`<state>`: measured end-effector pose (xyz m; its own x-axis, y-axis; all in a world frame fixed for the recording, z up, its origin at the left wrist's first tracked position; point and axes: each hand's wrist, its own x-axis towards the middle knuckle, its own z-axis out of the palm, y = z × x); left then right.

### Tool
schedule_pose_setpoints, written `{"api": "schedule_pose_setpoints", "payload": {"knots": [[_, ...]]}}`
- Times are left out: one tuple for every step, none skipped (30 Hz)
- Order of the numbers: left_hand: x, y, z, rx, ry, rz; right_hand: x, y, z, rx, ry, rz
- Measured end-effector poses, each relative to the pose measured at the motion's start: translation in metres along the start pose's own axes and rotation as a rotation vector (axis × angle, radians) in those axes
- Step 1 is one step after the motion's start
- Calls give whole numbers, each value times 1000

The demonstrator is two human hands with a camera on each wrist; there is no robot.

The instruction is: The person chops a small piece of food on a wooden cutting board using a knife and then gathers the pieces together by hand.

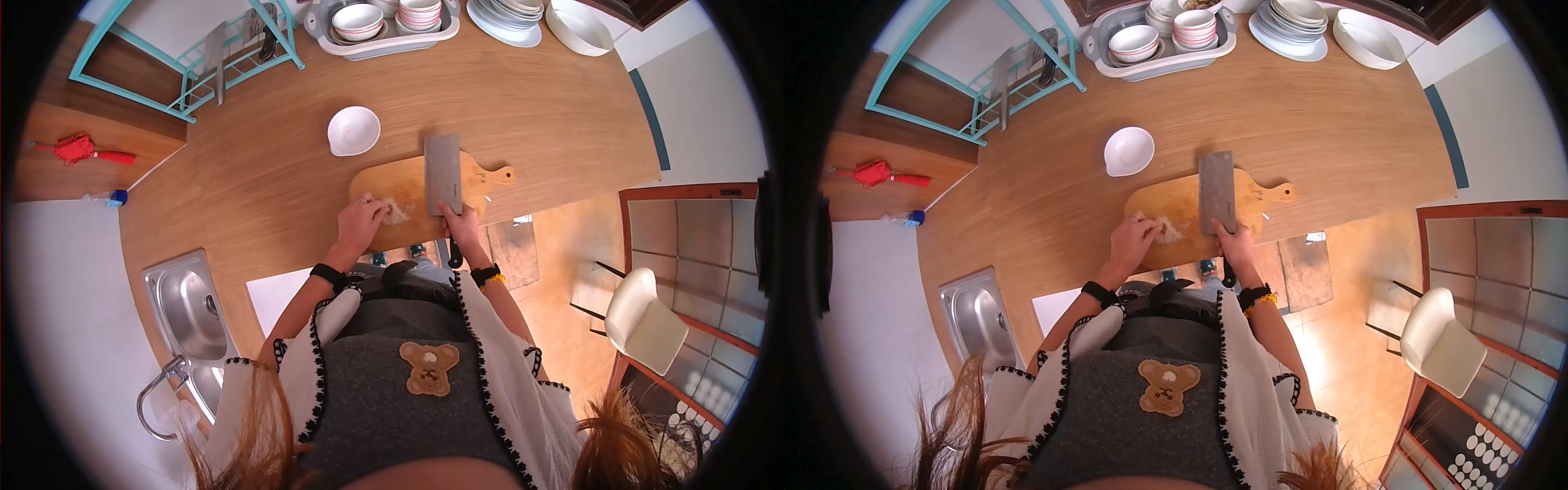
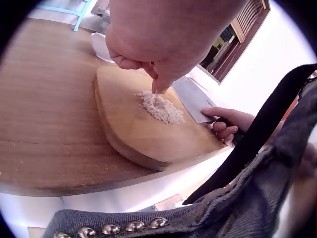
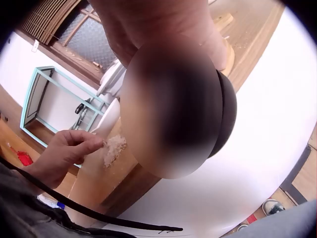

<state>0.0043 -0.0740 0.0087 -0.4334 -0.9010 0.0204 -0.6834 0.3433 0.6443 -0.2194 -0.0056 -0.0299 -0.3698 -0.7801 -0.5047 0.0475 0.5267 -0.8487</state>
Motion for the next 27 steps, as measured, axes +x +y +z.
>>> {"api": "schedule_pose_setpoints", "payload": {"knots": [[1, 1, -1, 2, 0, -3, 1, 1, -1, 16, -17, 8], [2, 2, -1, 1, 11, 0, 2, 1, -1, 32, -31, 16], [2, 2, 0, -1, 22, 3, 2, 1, -2, 32, -31, 17], [3, 3, 1, -3, 20, 2, 2, 2, -2, 3, -23, 19], [4, 3, 2, 0, 15, -5, 1, 2, -2, -26, -15, 22], [4, 4, 3, 5, 11, -13, 2, 2, -3, -26, -15, 23], [3, 4, 2, 5, 9, -15, 4, 2, -3, -53, -18, 35], [3, 4, 2, 2, 7, -13, 5, 2, -3, -78, -21, 48], [3, 4, 2, -2, 5, -11, 4, -1, -2, -76, -22, 50], [3, 4, 1, -1, 3, -10, 3, -4, -1, -63, -10, 60], [4, 5, 1, -1, 9, -12, 2, -7, 0, -52, 2, 70], [4, 5, 1, -1, 15, -14, 1, -9, 0, -51, 3, 71], [4, 6, 1, -1, 13, -14, 0, -12, 1, -65, 14, 70], [4, 6, 1, -12, 17, -27, 0, -15, 1, -79, 24, 67], [5, 6, 1, -22, 22, -40, 0, -15, 2, -79, 24, 67], [5, 6, 0, -21, 23, -41, 0, -15, 2, -65, 26, 71], [5, 6, 0, -27, 30, -41, 0, -15, 3, -51, 28, 76], [5, 6, -1, -33, 38, -43, 1, -15, 3, -50, 26, 75], [5, 6, -1, -32, 38, -44, 1, -15, 3, -49, 28, 85], [5, 6, -1, -39, 50, -36, 1, -15, 4, -48, 32, 95], [5, 6, -1, -46, 60, -27, 0, -17, 4, -47, 31, 96], [5, 5, -1, -46, 59, -26, 0, -18, 3, -50, 28, 97], [6, 5, -1, -34, 68, -12, -1, -20, 3, -54, 25, 98], [6, 5, 0, -22, 79, 1, 0, -19, 3, -52, 27, 98], [6, 4, 0, -22, 78, 3, 1, -18, 3, -44, 24, 97], [6, 4, 0, -23, 92, 17, 1, -18, 3, -36, 21, 95], [6, 4, 0, -24, 106, 30, 1, -18, 3, -35, 21, 95]]}}
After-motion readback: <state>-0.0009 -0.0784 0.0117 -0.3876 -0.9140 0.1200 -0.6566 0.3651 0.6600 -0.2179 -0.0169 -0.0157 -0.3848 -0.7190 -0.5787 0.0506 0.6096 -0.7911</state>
